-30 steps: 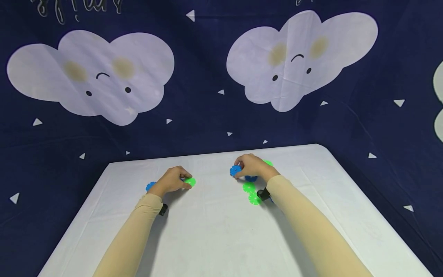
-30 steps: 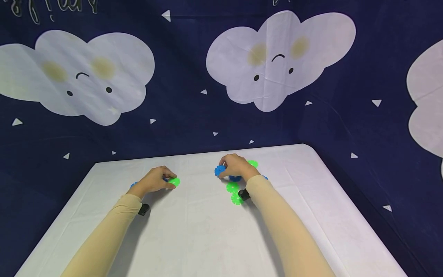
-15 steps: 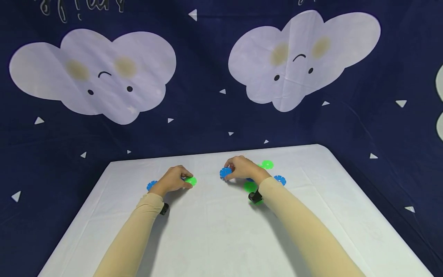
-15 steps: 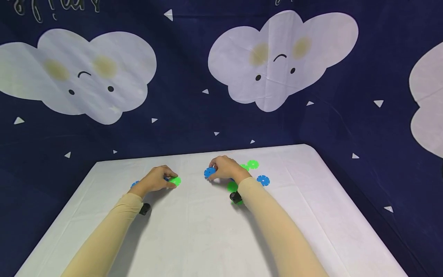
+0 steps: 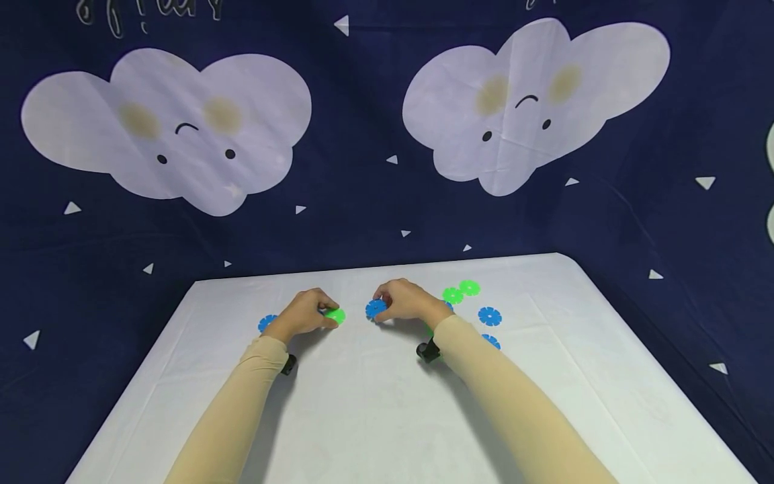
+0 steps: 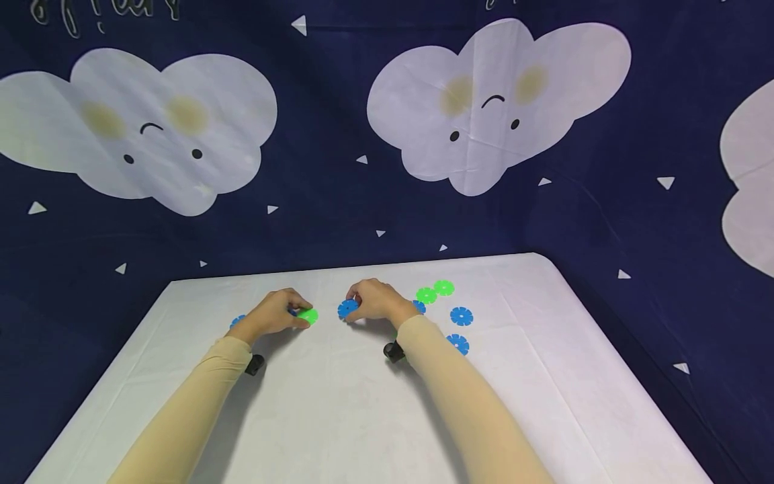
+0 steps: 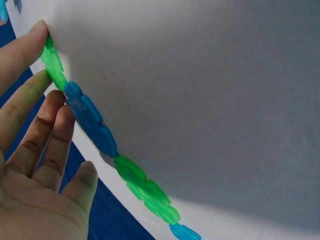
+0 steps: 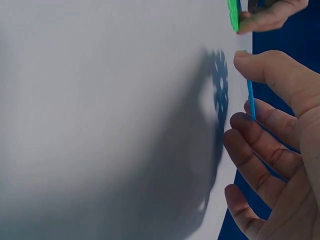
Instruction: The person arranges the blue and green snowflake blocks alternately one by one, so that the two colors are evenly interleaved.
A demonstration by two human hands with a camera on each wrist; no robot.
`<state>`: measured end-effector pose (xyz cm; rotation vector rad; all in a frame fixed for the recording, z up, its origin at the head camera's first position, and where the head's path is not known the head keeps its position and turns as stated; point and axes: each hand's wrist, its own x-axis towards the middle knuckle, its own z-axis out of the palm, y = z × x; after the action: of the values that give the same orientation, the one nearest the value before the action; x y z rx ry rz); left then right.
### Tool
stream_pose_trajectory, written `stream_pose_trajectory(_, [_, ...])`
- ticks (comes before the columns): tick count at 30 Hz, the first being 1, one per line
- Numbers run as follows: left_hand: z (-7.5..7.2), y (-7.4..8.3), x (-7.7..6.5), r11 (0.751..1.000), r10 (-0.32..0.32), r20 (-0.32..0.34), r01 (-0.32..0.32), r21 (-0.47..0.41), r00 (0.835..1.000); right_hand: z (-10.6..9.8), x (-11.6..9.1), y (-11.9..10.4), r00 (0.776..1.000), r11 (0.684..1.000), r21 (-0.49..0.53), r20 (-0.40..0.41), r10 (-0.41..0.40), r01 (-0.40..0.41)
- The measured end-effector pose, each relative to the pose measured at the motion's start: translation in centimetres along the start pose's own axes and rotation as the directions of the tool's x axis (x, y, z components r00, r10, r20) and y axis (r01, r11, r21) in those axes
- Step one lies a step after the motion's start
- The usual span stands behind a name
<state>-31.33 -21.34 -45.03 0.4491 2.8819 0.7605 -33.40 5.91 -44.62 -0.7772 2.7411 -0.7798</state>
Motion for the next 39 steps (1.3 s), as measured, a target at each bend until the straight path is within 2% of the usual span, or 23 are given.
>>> stream_pose_trajectory(14, [0.1,0.1,0.3,1.000,-0.002,-0.005,0.002,-0.015,1.000,1.5,1.3,-2.1,0.999,0.999,-0.035,0.046,-0.025,0.026])
stream_pose_trajectory(24, [0.0,0.1,0.2,1.000,0.008,-0.007,-0.008,-0.013,1.000,1.8,1.8,-2.9,0.997,1.000,-0.005,0.076,-0.009,0.009])
stream_pose_trajectory(39, [-0.2,0.0,0.0,1.000,0.007,0.000,-0.007,-0.011,1.000,2.1,2.5,-3.5,0.996,0.999,-0.031,0.090,0.025,-0.022])
